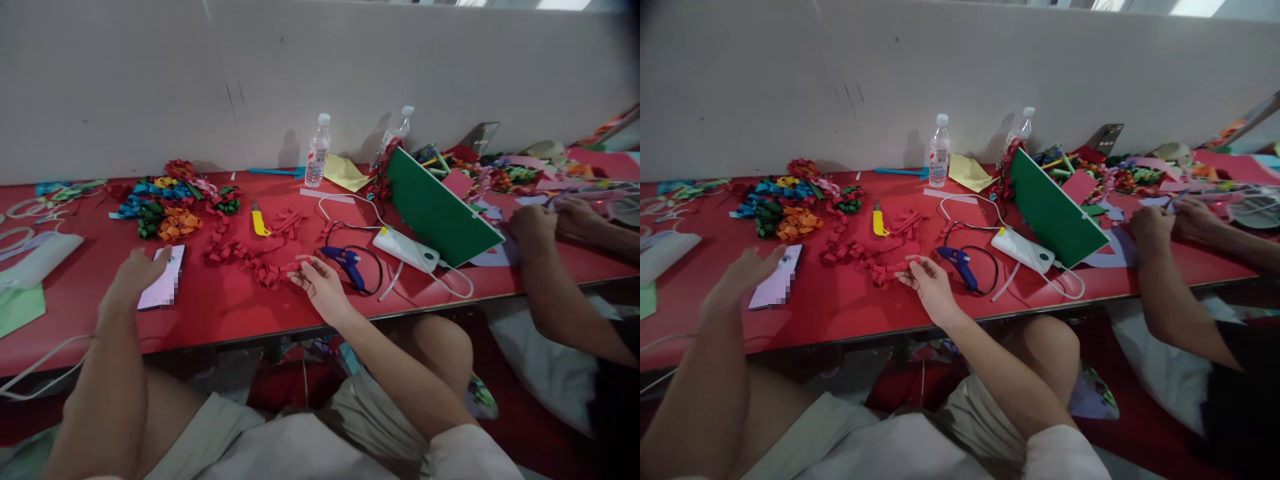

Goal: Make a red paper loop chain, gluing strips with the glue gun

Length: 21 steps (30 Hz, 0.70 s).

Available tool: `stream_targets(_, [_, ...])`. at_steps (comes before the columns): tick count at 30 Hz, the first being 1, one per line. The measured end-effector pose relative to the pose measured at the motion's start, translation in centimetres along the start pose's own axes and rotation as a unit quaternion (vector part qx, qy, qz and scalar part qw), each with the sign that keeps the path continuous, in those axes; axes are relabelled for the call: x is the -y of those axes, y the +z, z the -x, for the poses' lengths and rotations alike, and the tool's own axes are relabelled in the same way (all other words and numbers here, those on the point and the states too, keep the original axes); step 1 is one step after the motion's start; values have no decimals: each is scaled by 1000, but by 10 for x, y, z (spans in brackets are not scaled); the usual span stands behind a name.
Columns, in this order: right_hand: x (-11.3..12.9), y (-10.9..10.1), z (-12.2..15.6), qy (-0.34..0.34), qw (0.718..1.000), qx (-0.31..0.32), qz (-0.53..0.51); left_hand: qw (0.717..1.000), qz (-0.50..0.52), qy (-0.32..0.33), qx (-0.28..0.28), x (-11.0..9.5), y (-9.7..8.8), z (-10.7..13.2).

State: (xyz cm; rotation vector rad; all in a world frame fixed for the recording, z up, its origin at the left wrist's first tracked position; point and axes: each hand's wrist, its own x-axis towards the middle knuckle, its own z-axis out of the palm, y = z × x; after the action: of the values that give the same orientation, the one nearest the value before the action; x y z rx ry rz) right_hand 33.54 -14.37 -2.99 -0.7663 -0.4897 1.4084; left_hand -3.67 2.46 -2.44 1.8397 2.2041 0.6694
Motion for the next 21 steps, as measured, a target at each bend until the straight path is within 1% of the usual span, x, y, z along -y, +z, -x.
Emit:
stream_targets(2, [-1,1,0,-1,1000,5,-6,998,-45,-30,32,-16,1,12])
stream_targets(3, [-1,1,-1,-1,1000,7,-7,994,-87,-47,51,-25,1,17])
stream_targets(4, [-1,1,-1,0,1000,8,-8,989,-117,-50,70,-34,1,23])
stream_targets(6, [-1,1,-1,2,1000,7,-9,985,-144,-54,80,-48,-1,31])
stream_targets(8, [-1,0,-1,2,1000,5,-11,986,-139,-50,71,-56,-2,35])
stream_targets(13, [2,-1,0,0,1000,10,-13,991,-121,-41,42,-61,5,35])
stream_targets(19, [4,-2,0,-1,1000,23,-10,993,-96,-66,19,-55,12,29])
stream_targets(21, [4,-2,0,-5,1000,28,-4,993,-102,-59,-4,-54,12,30])
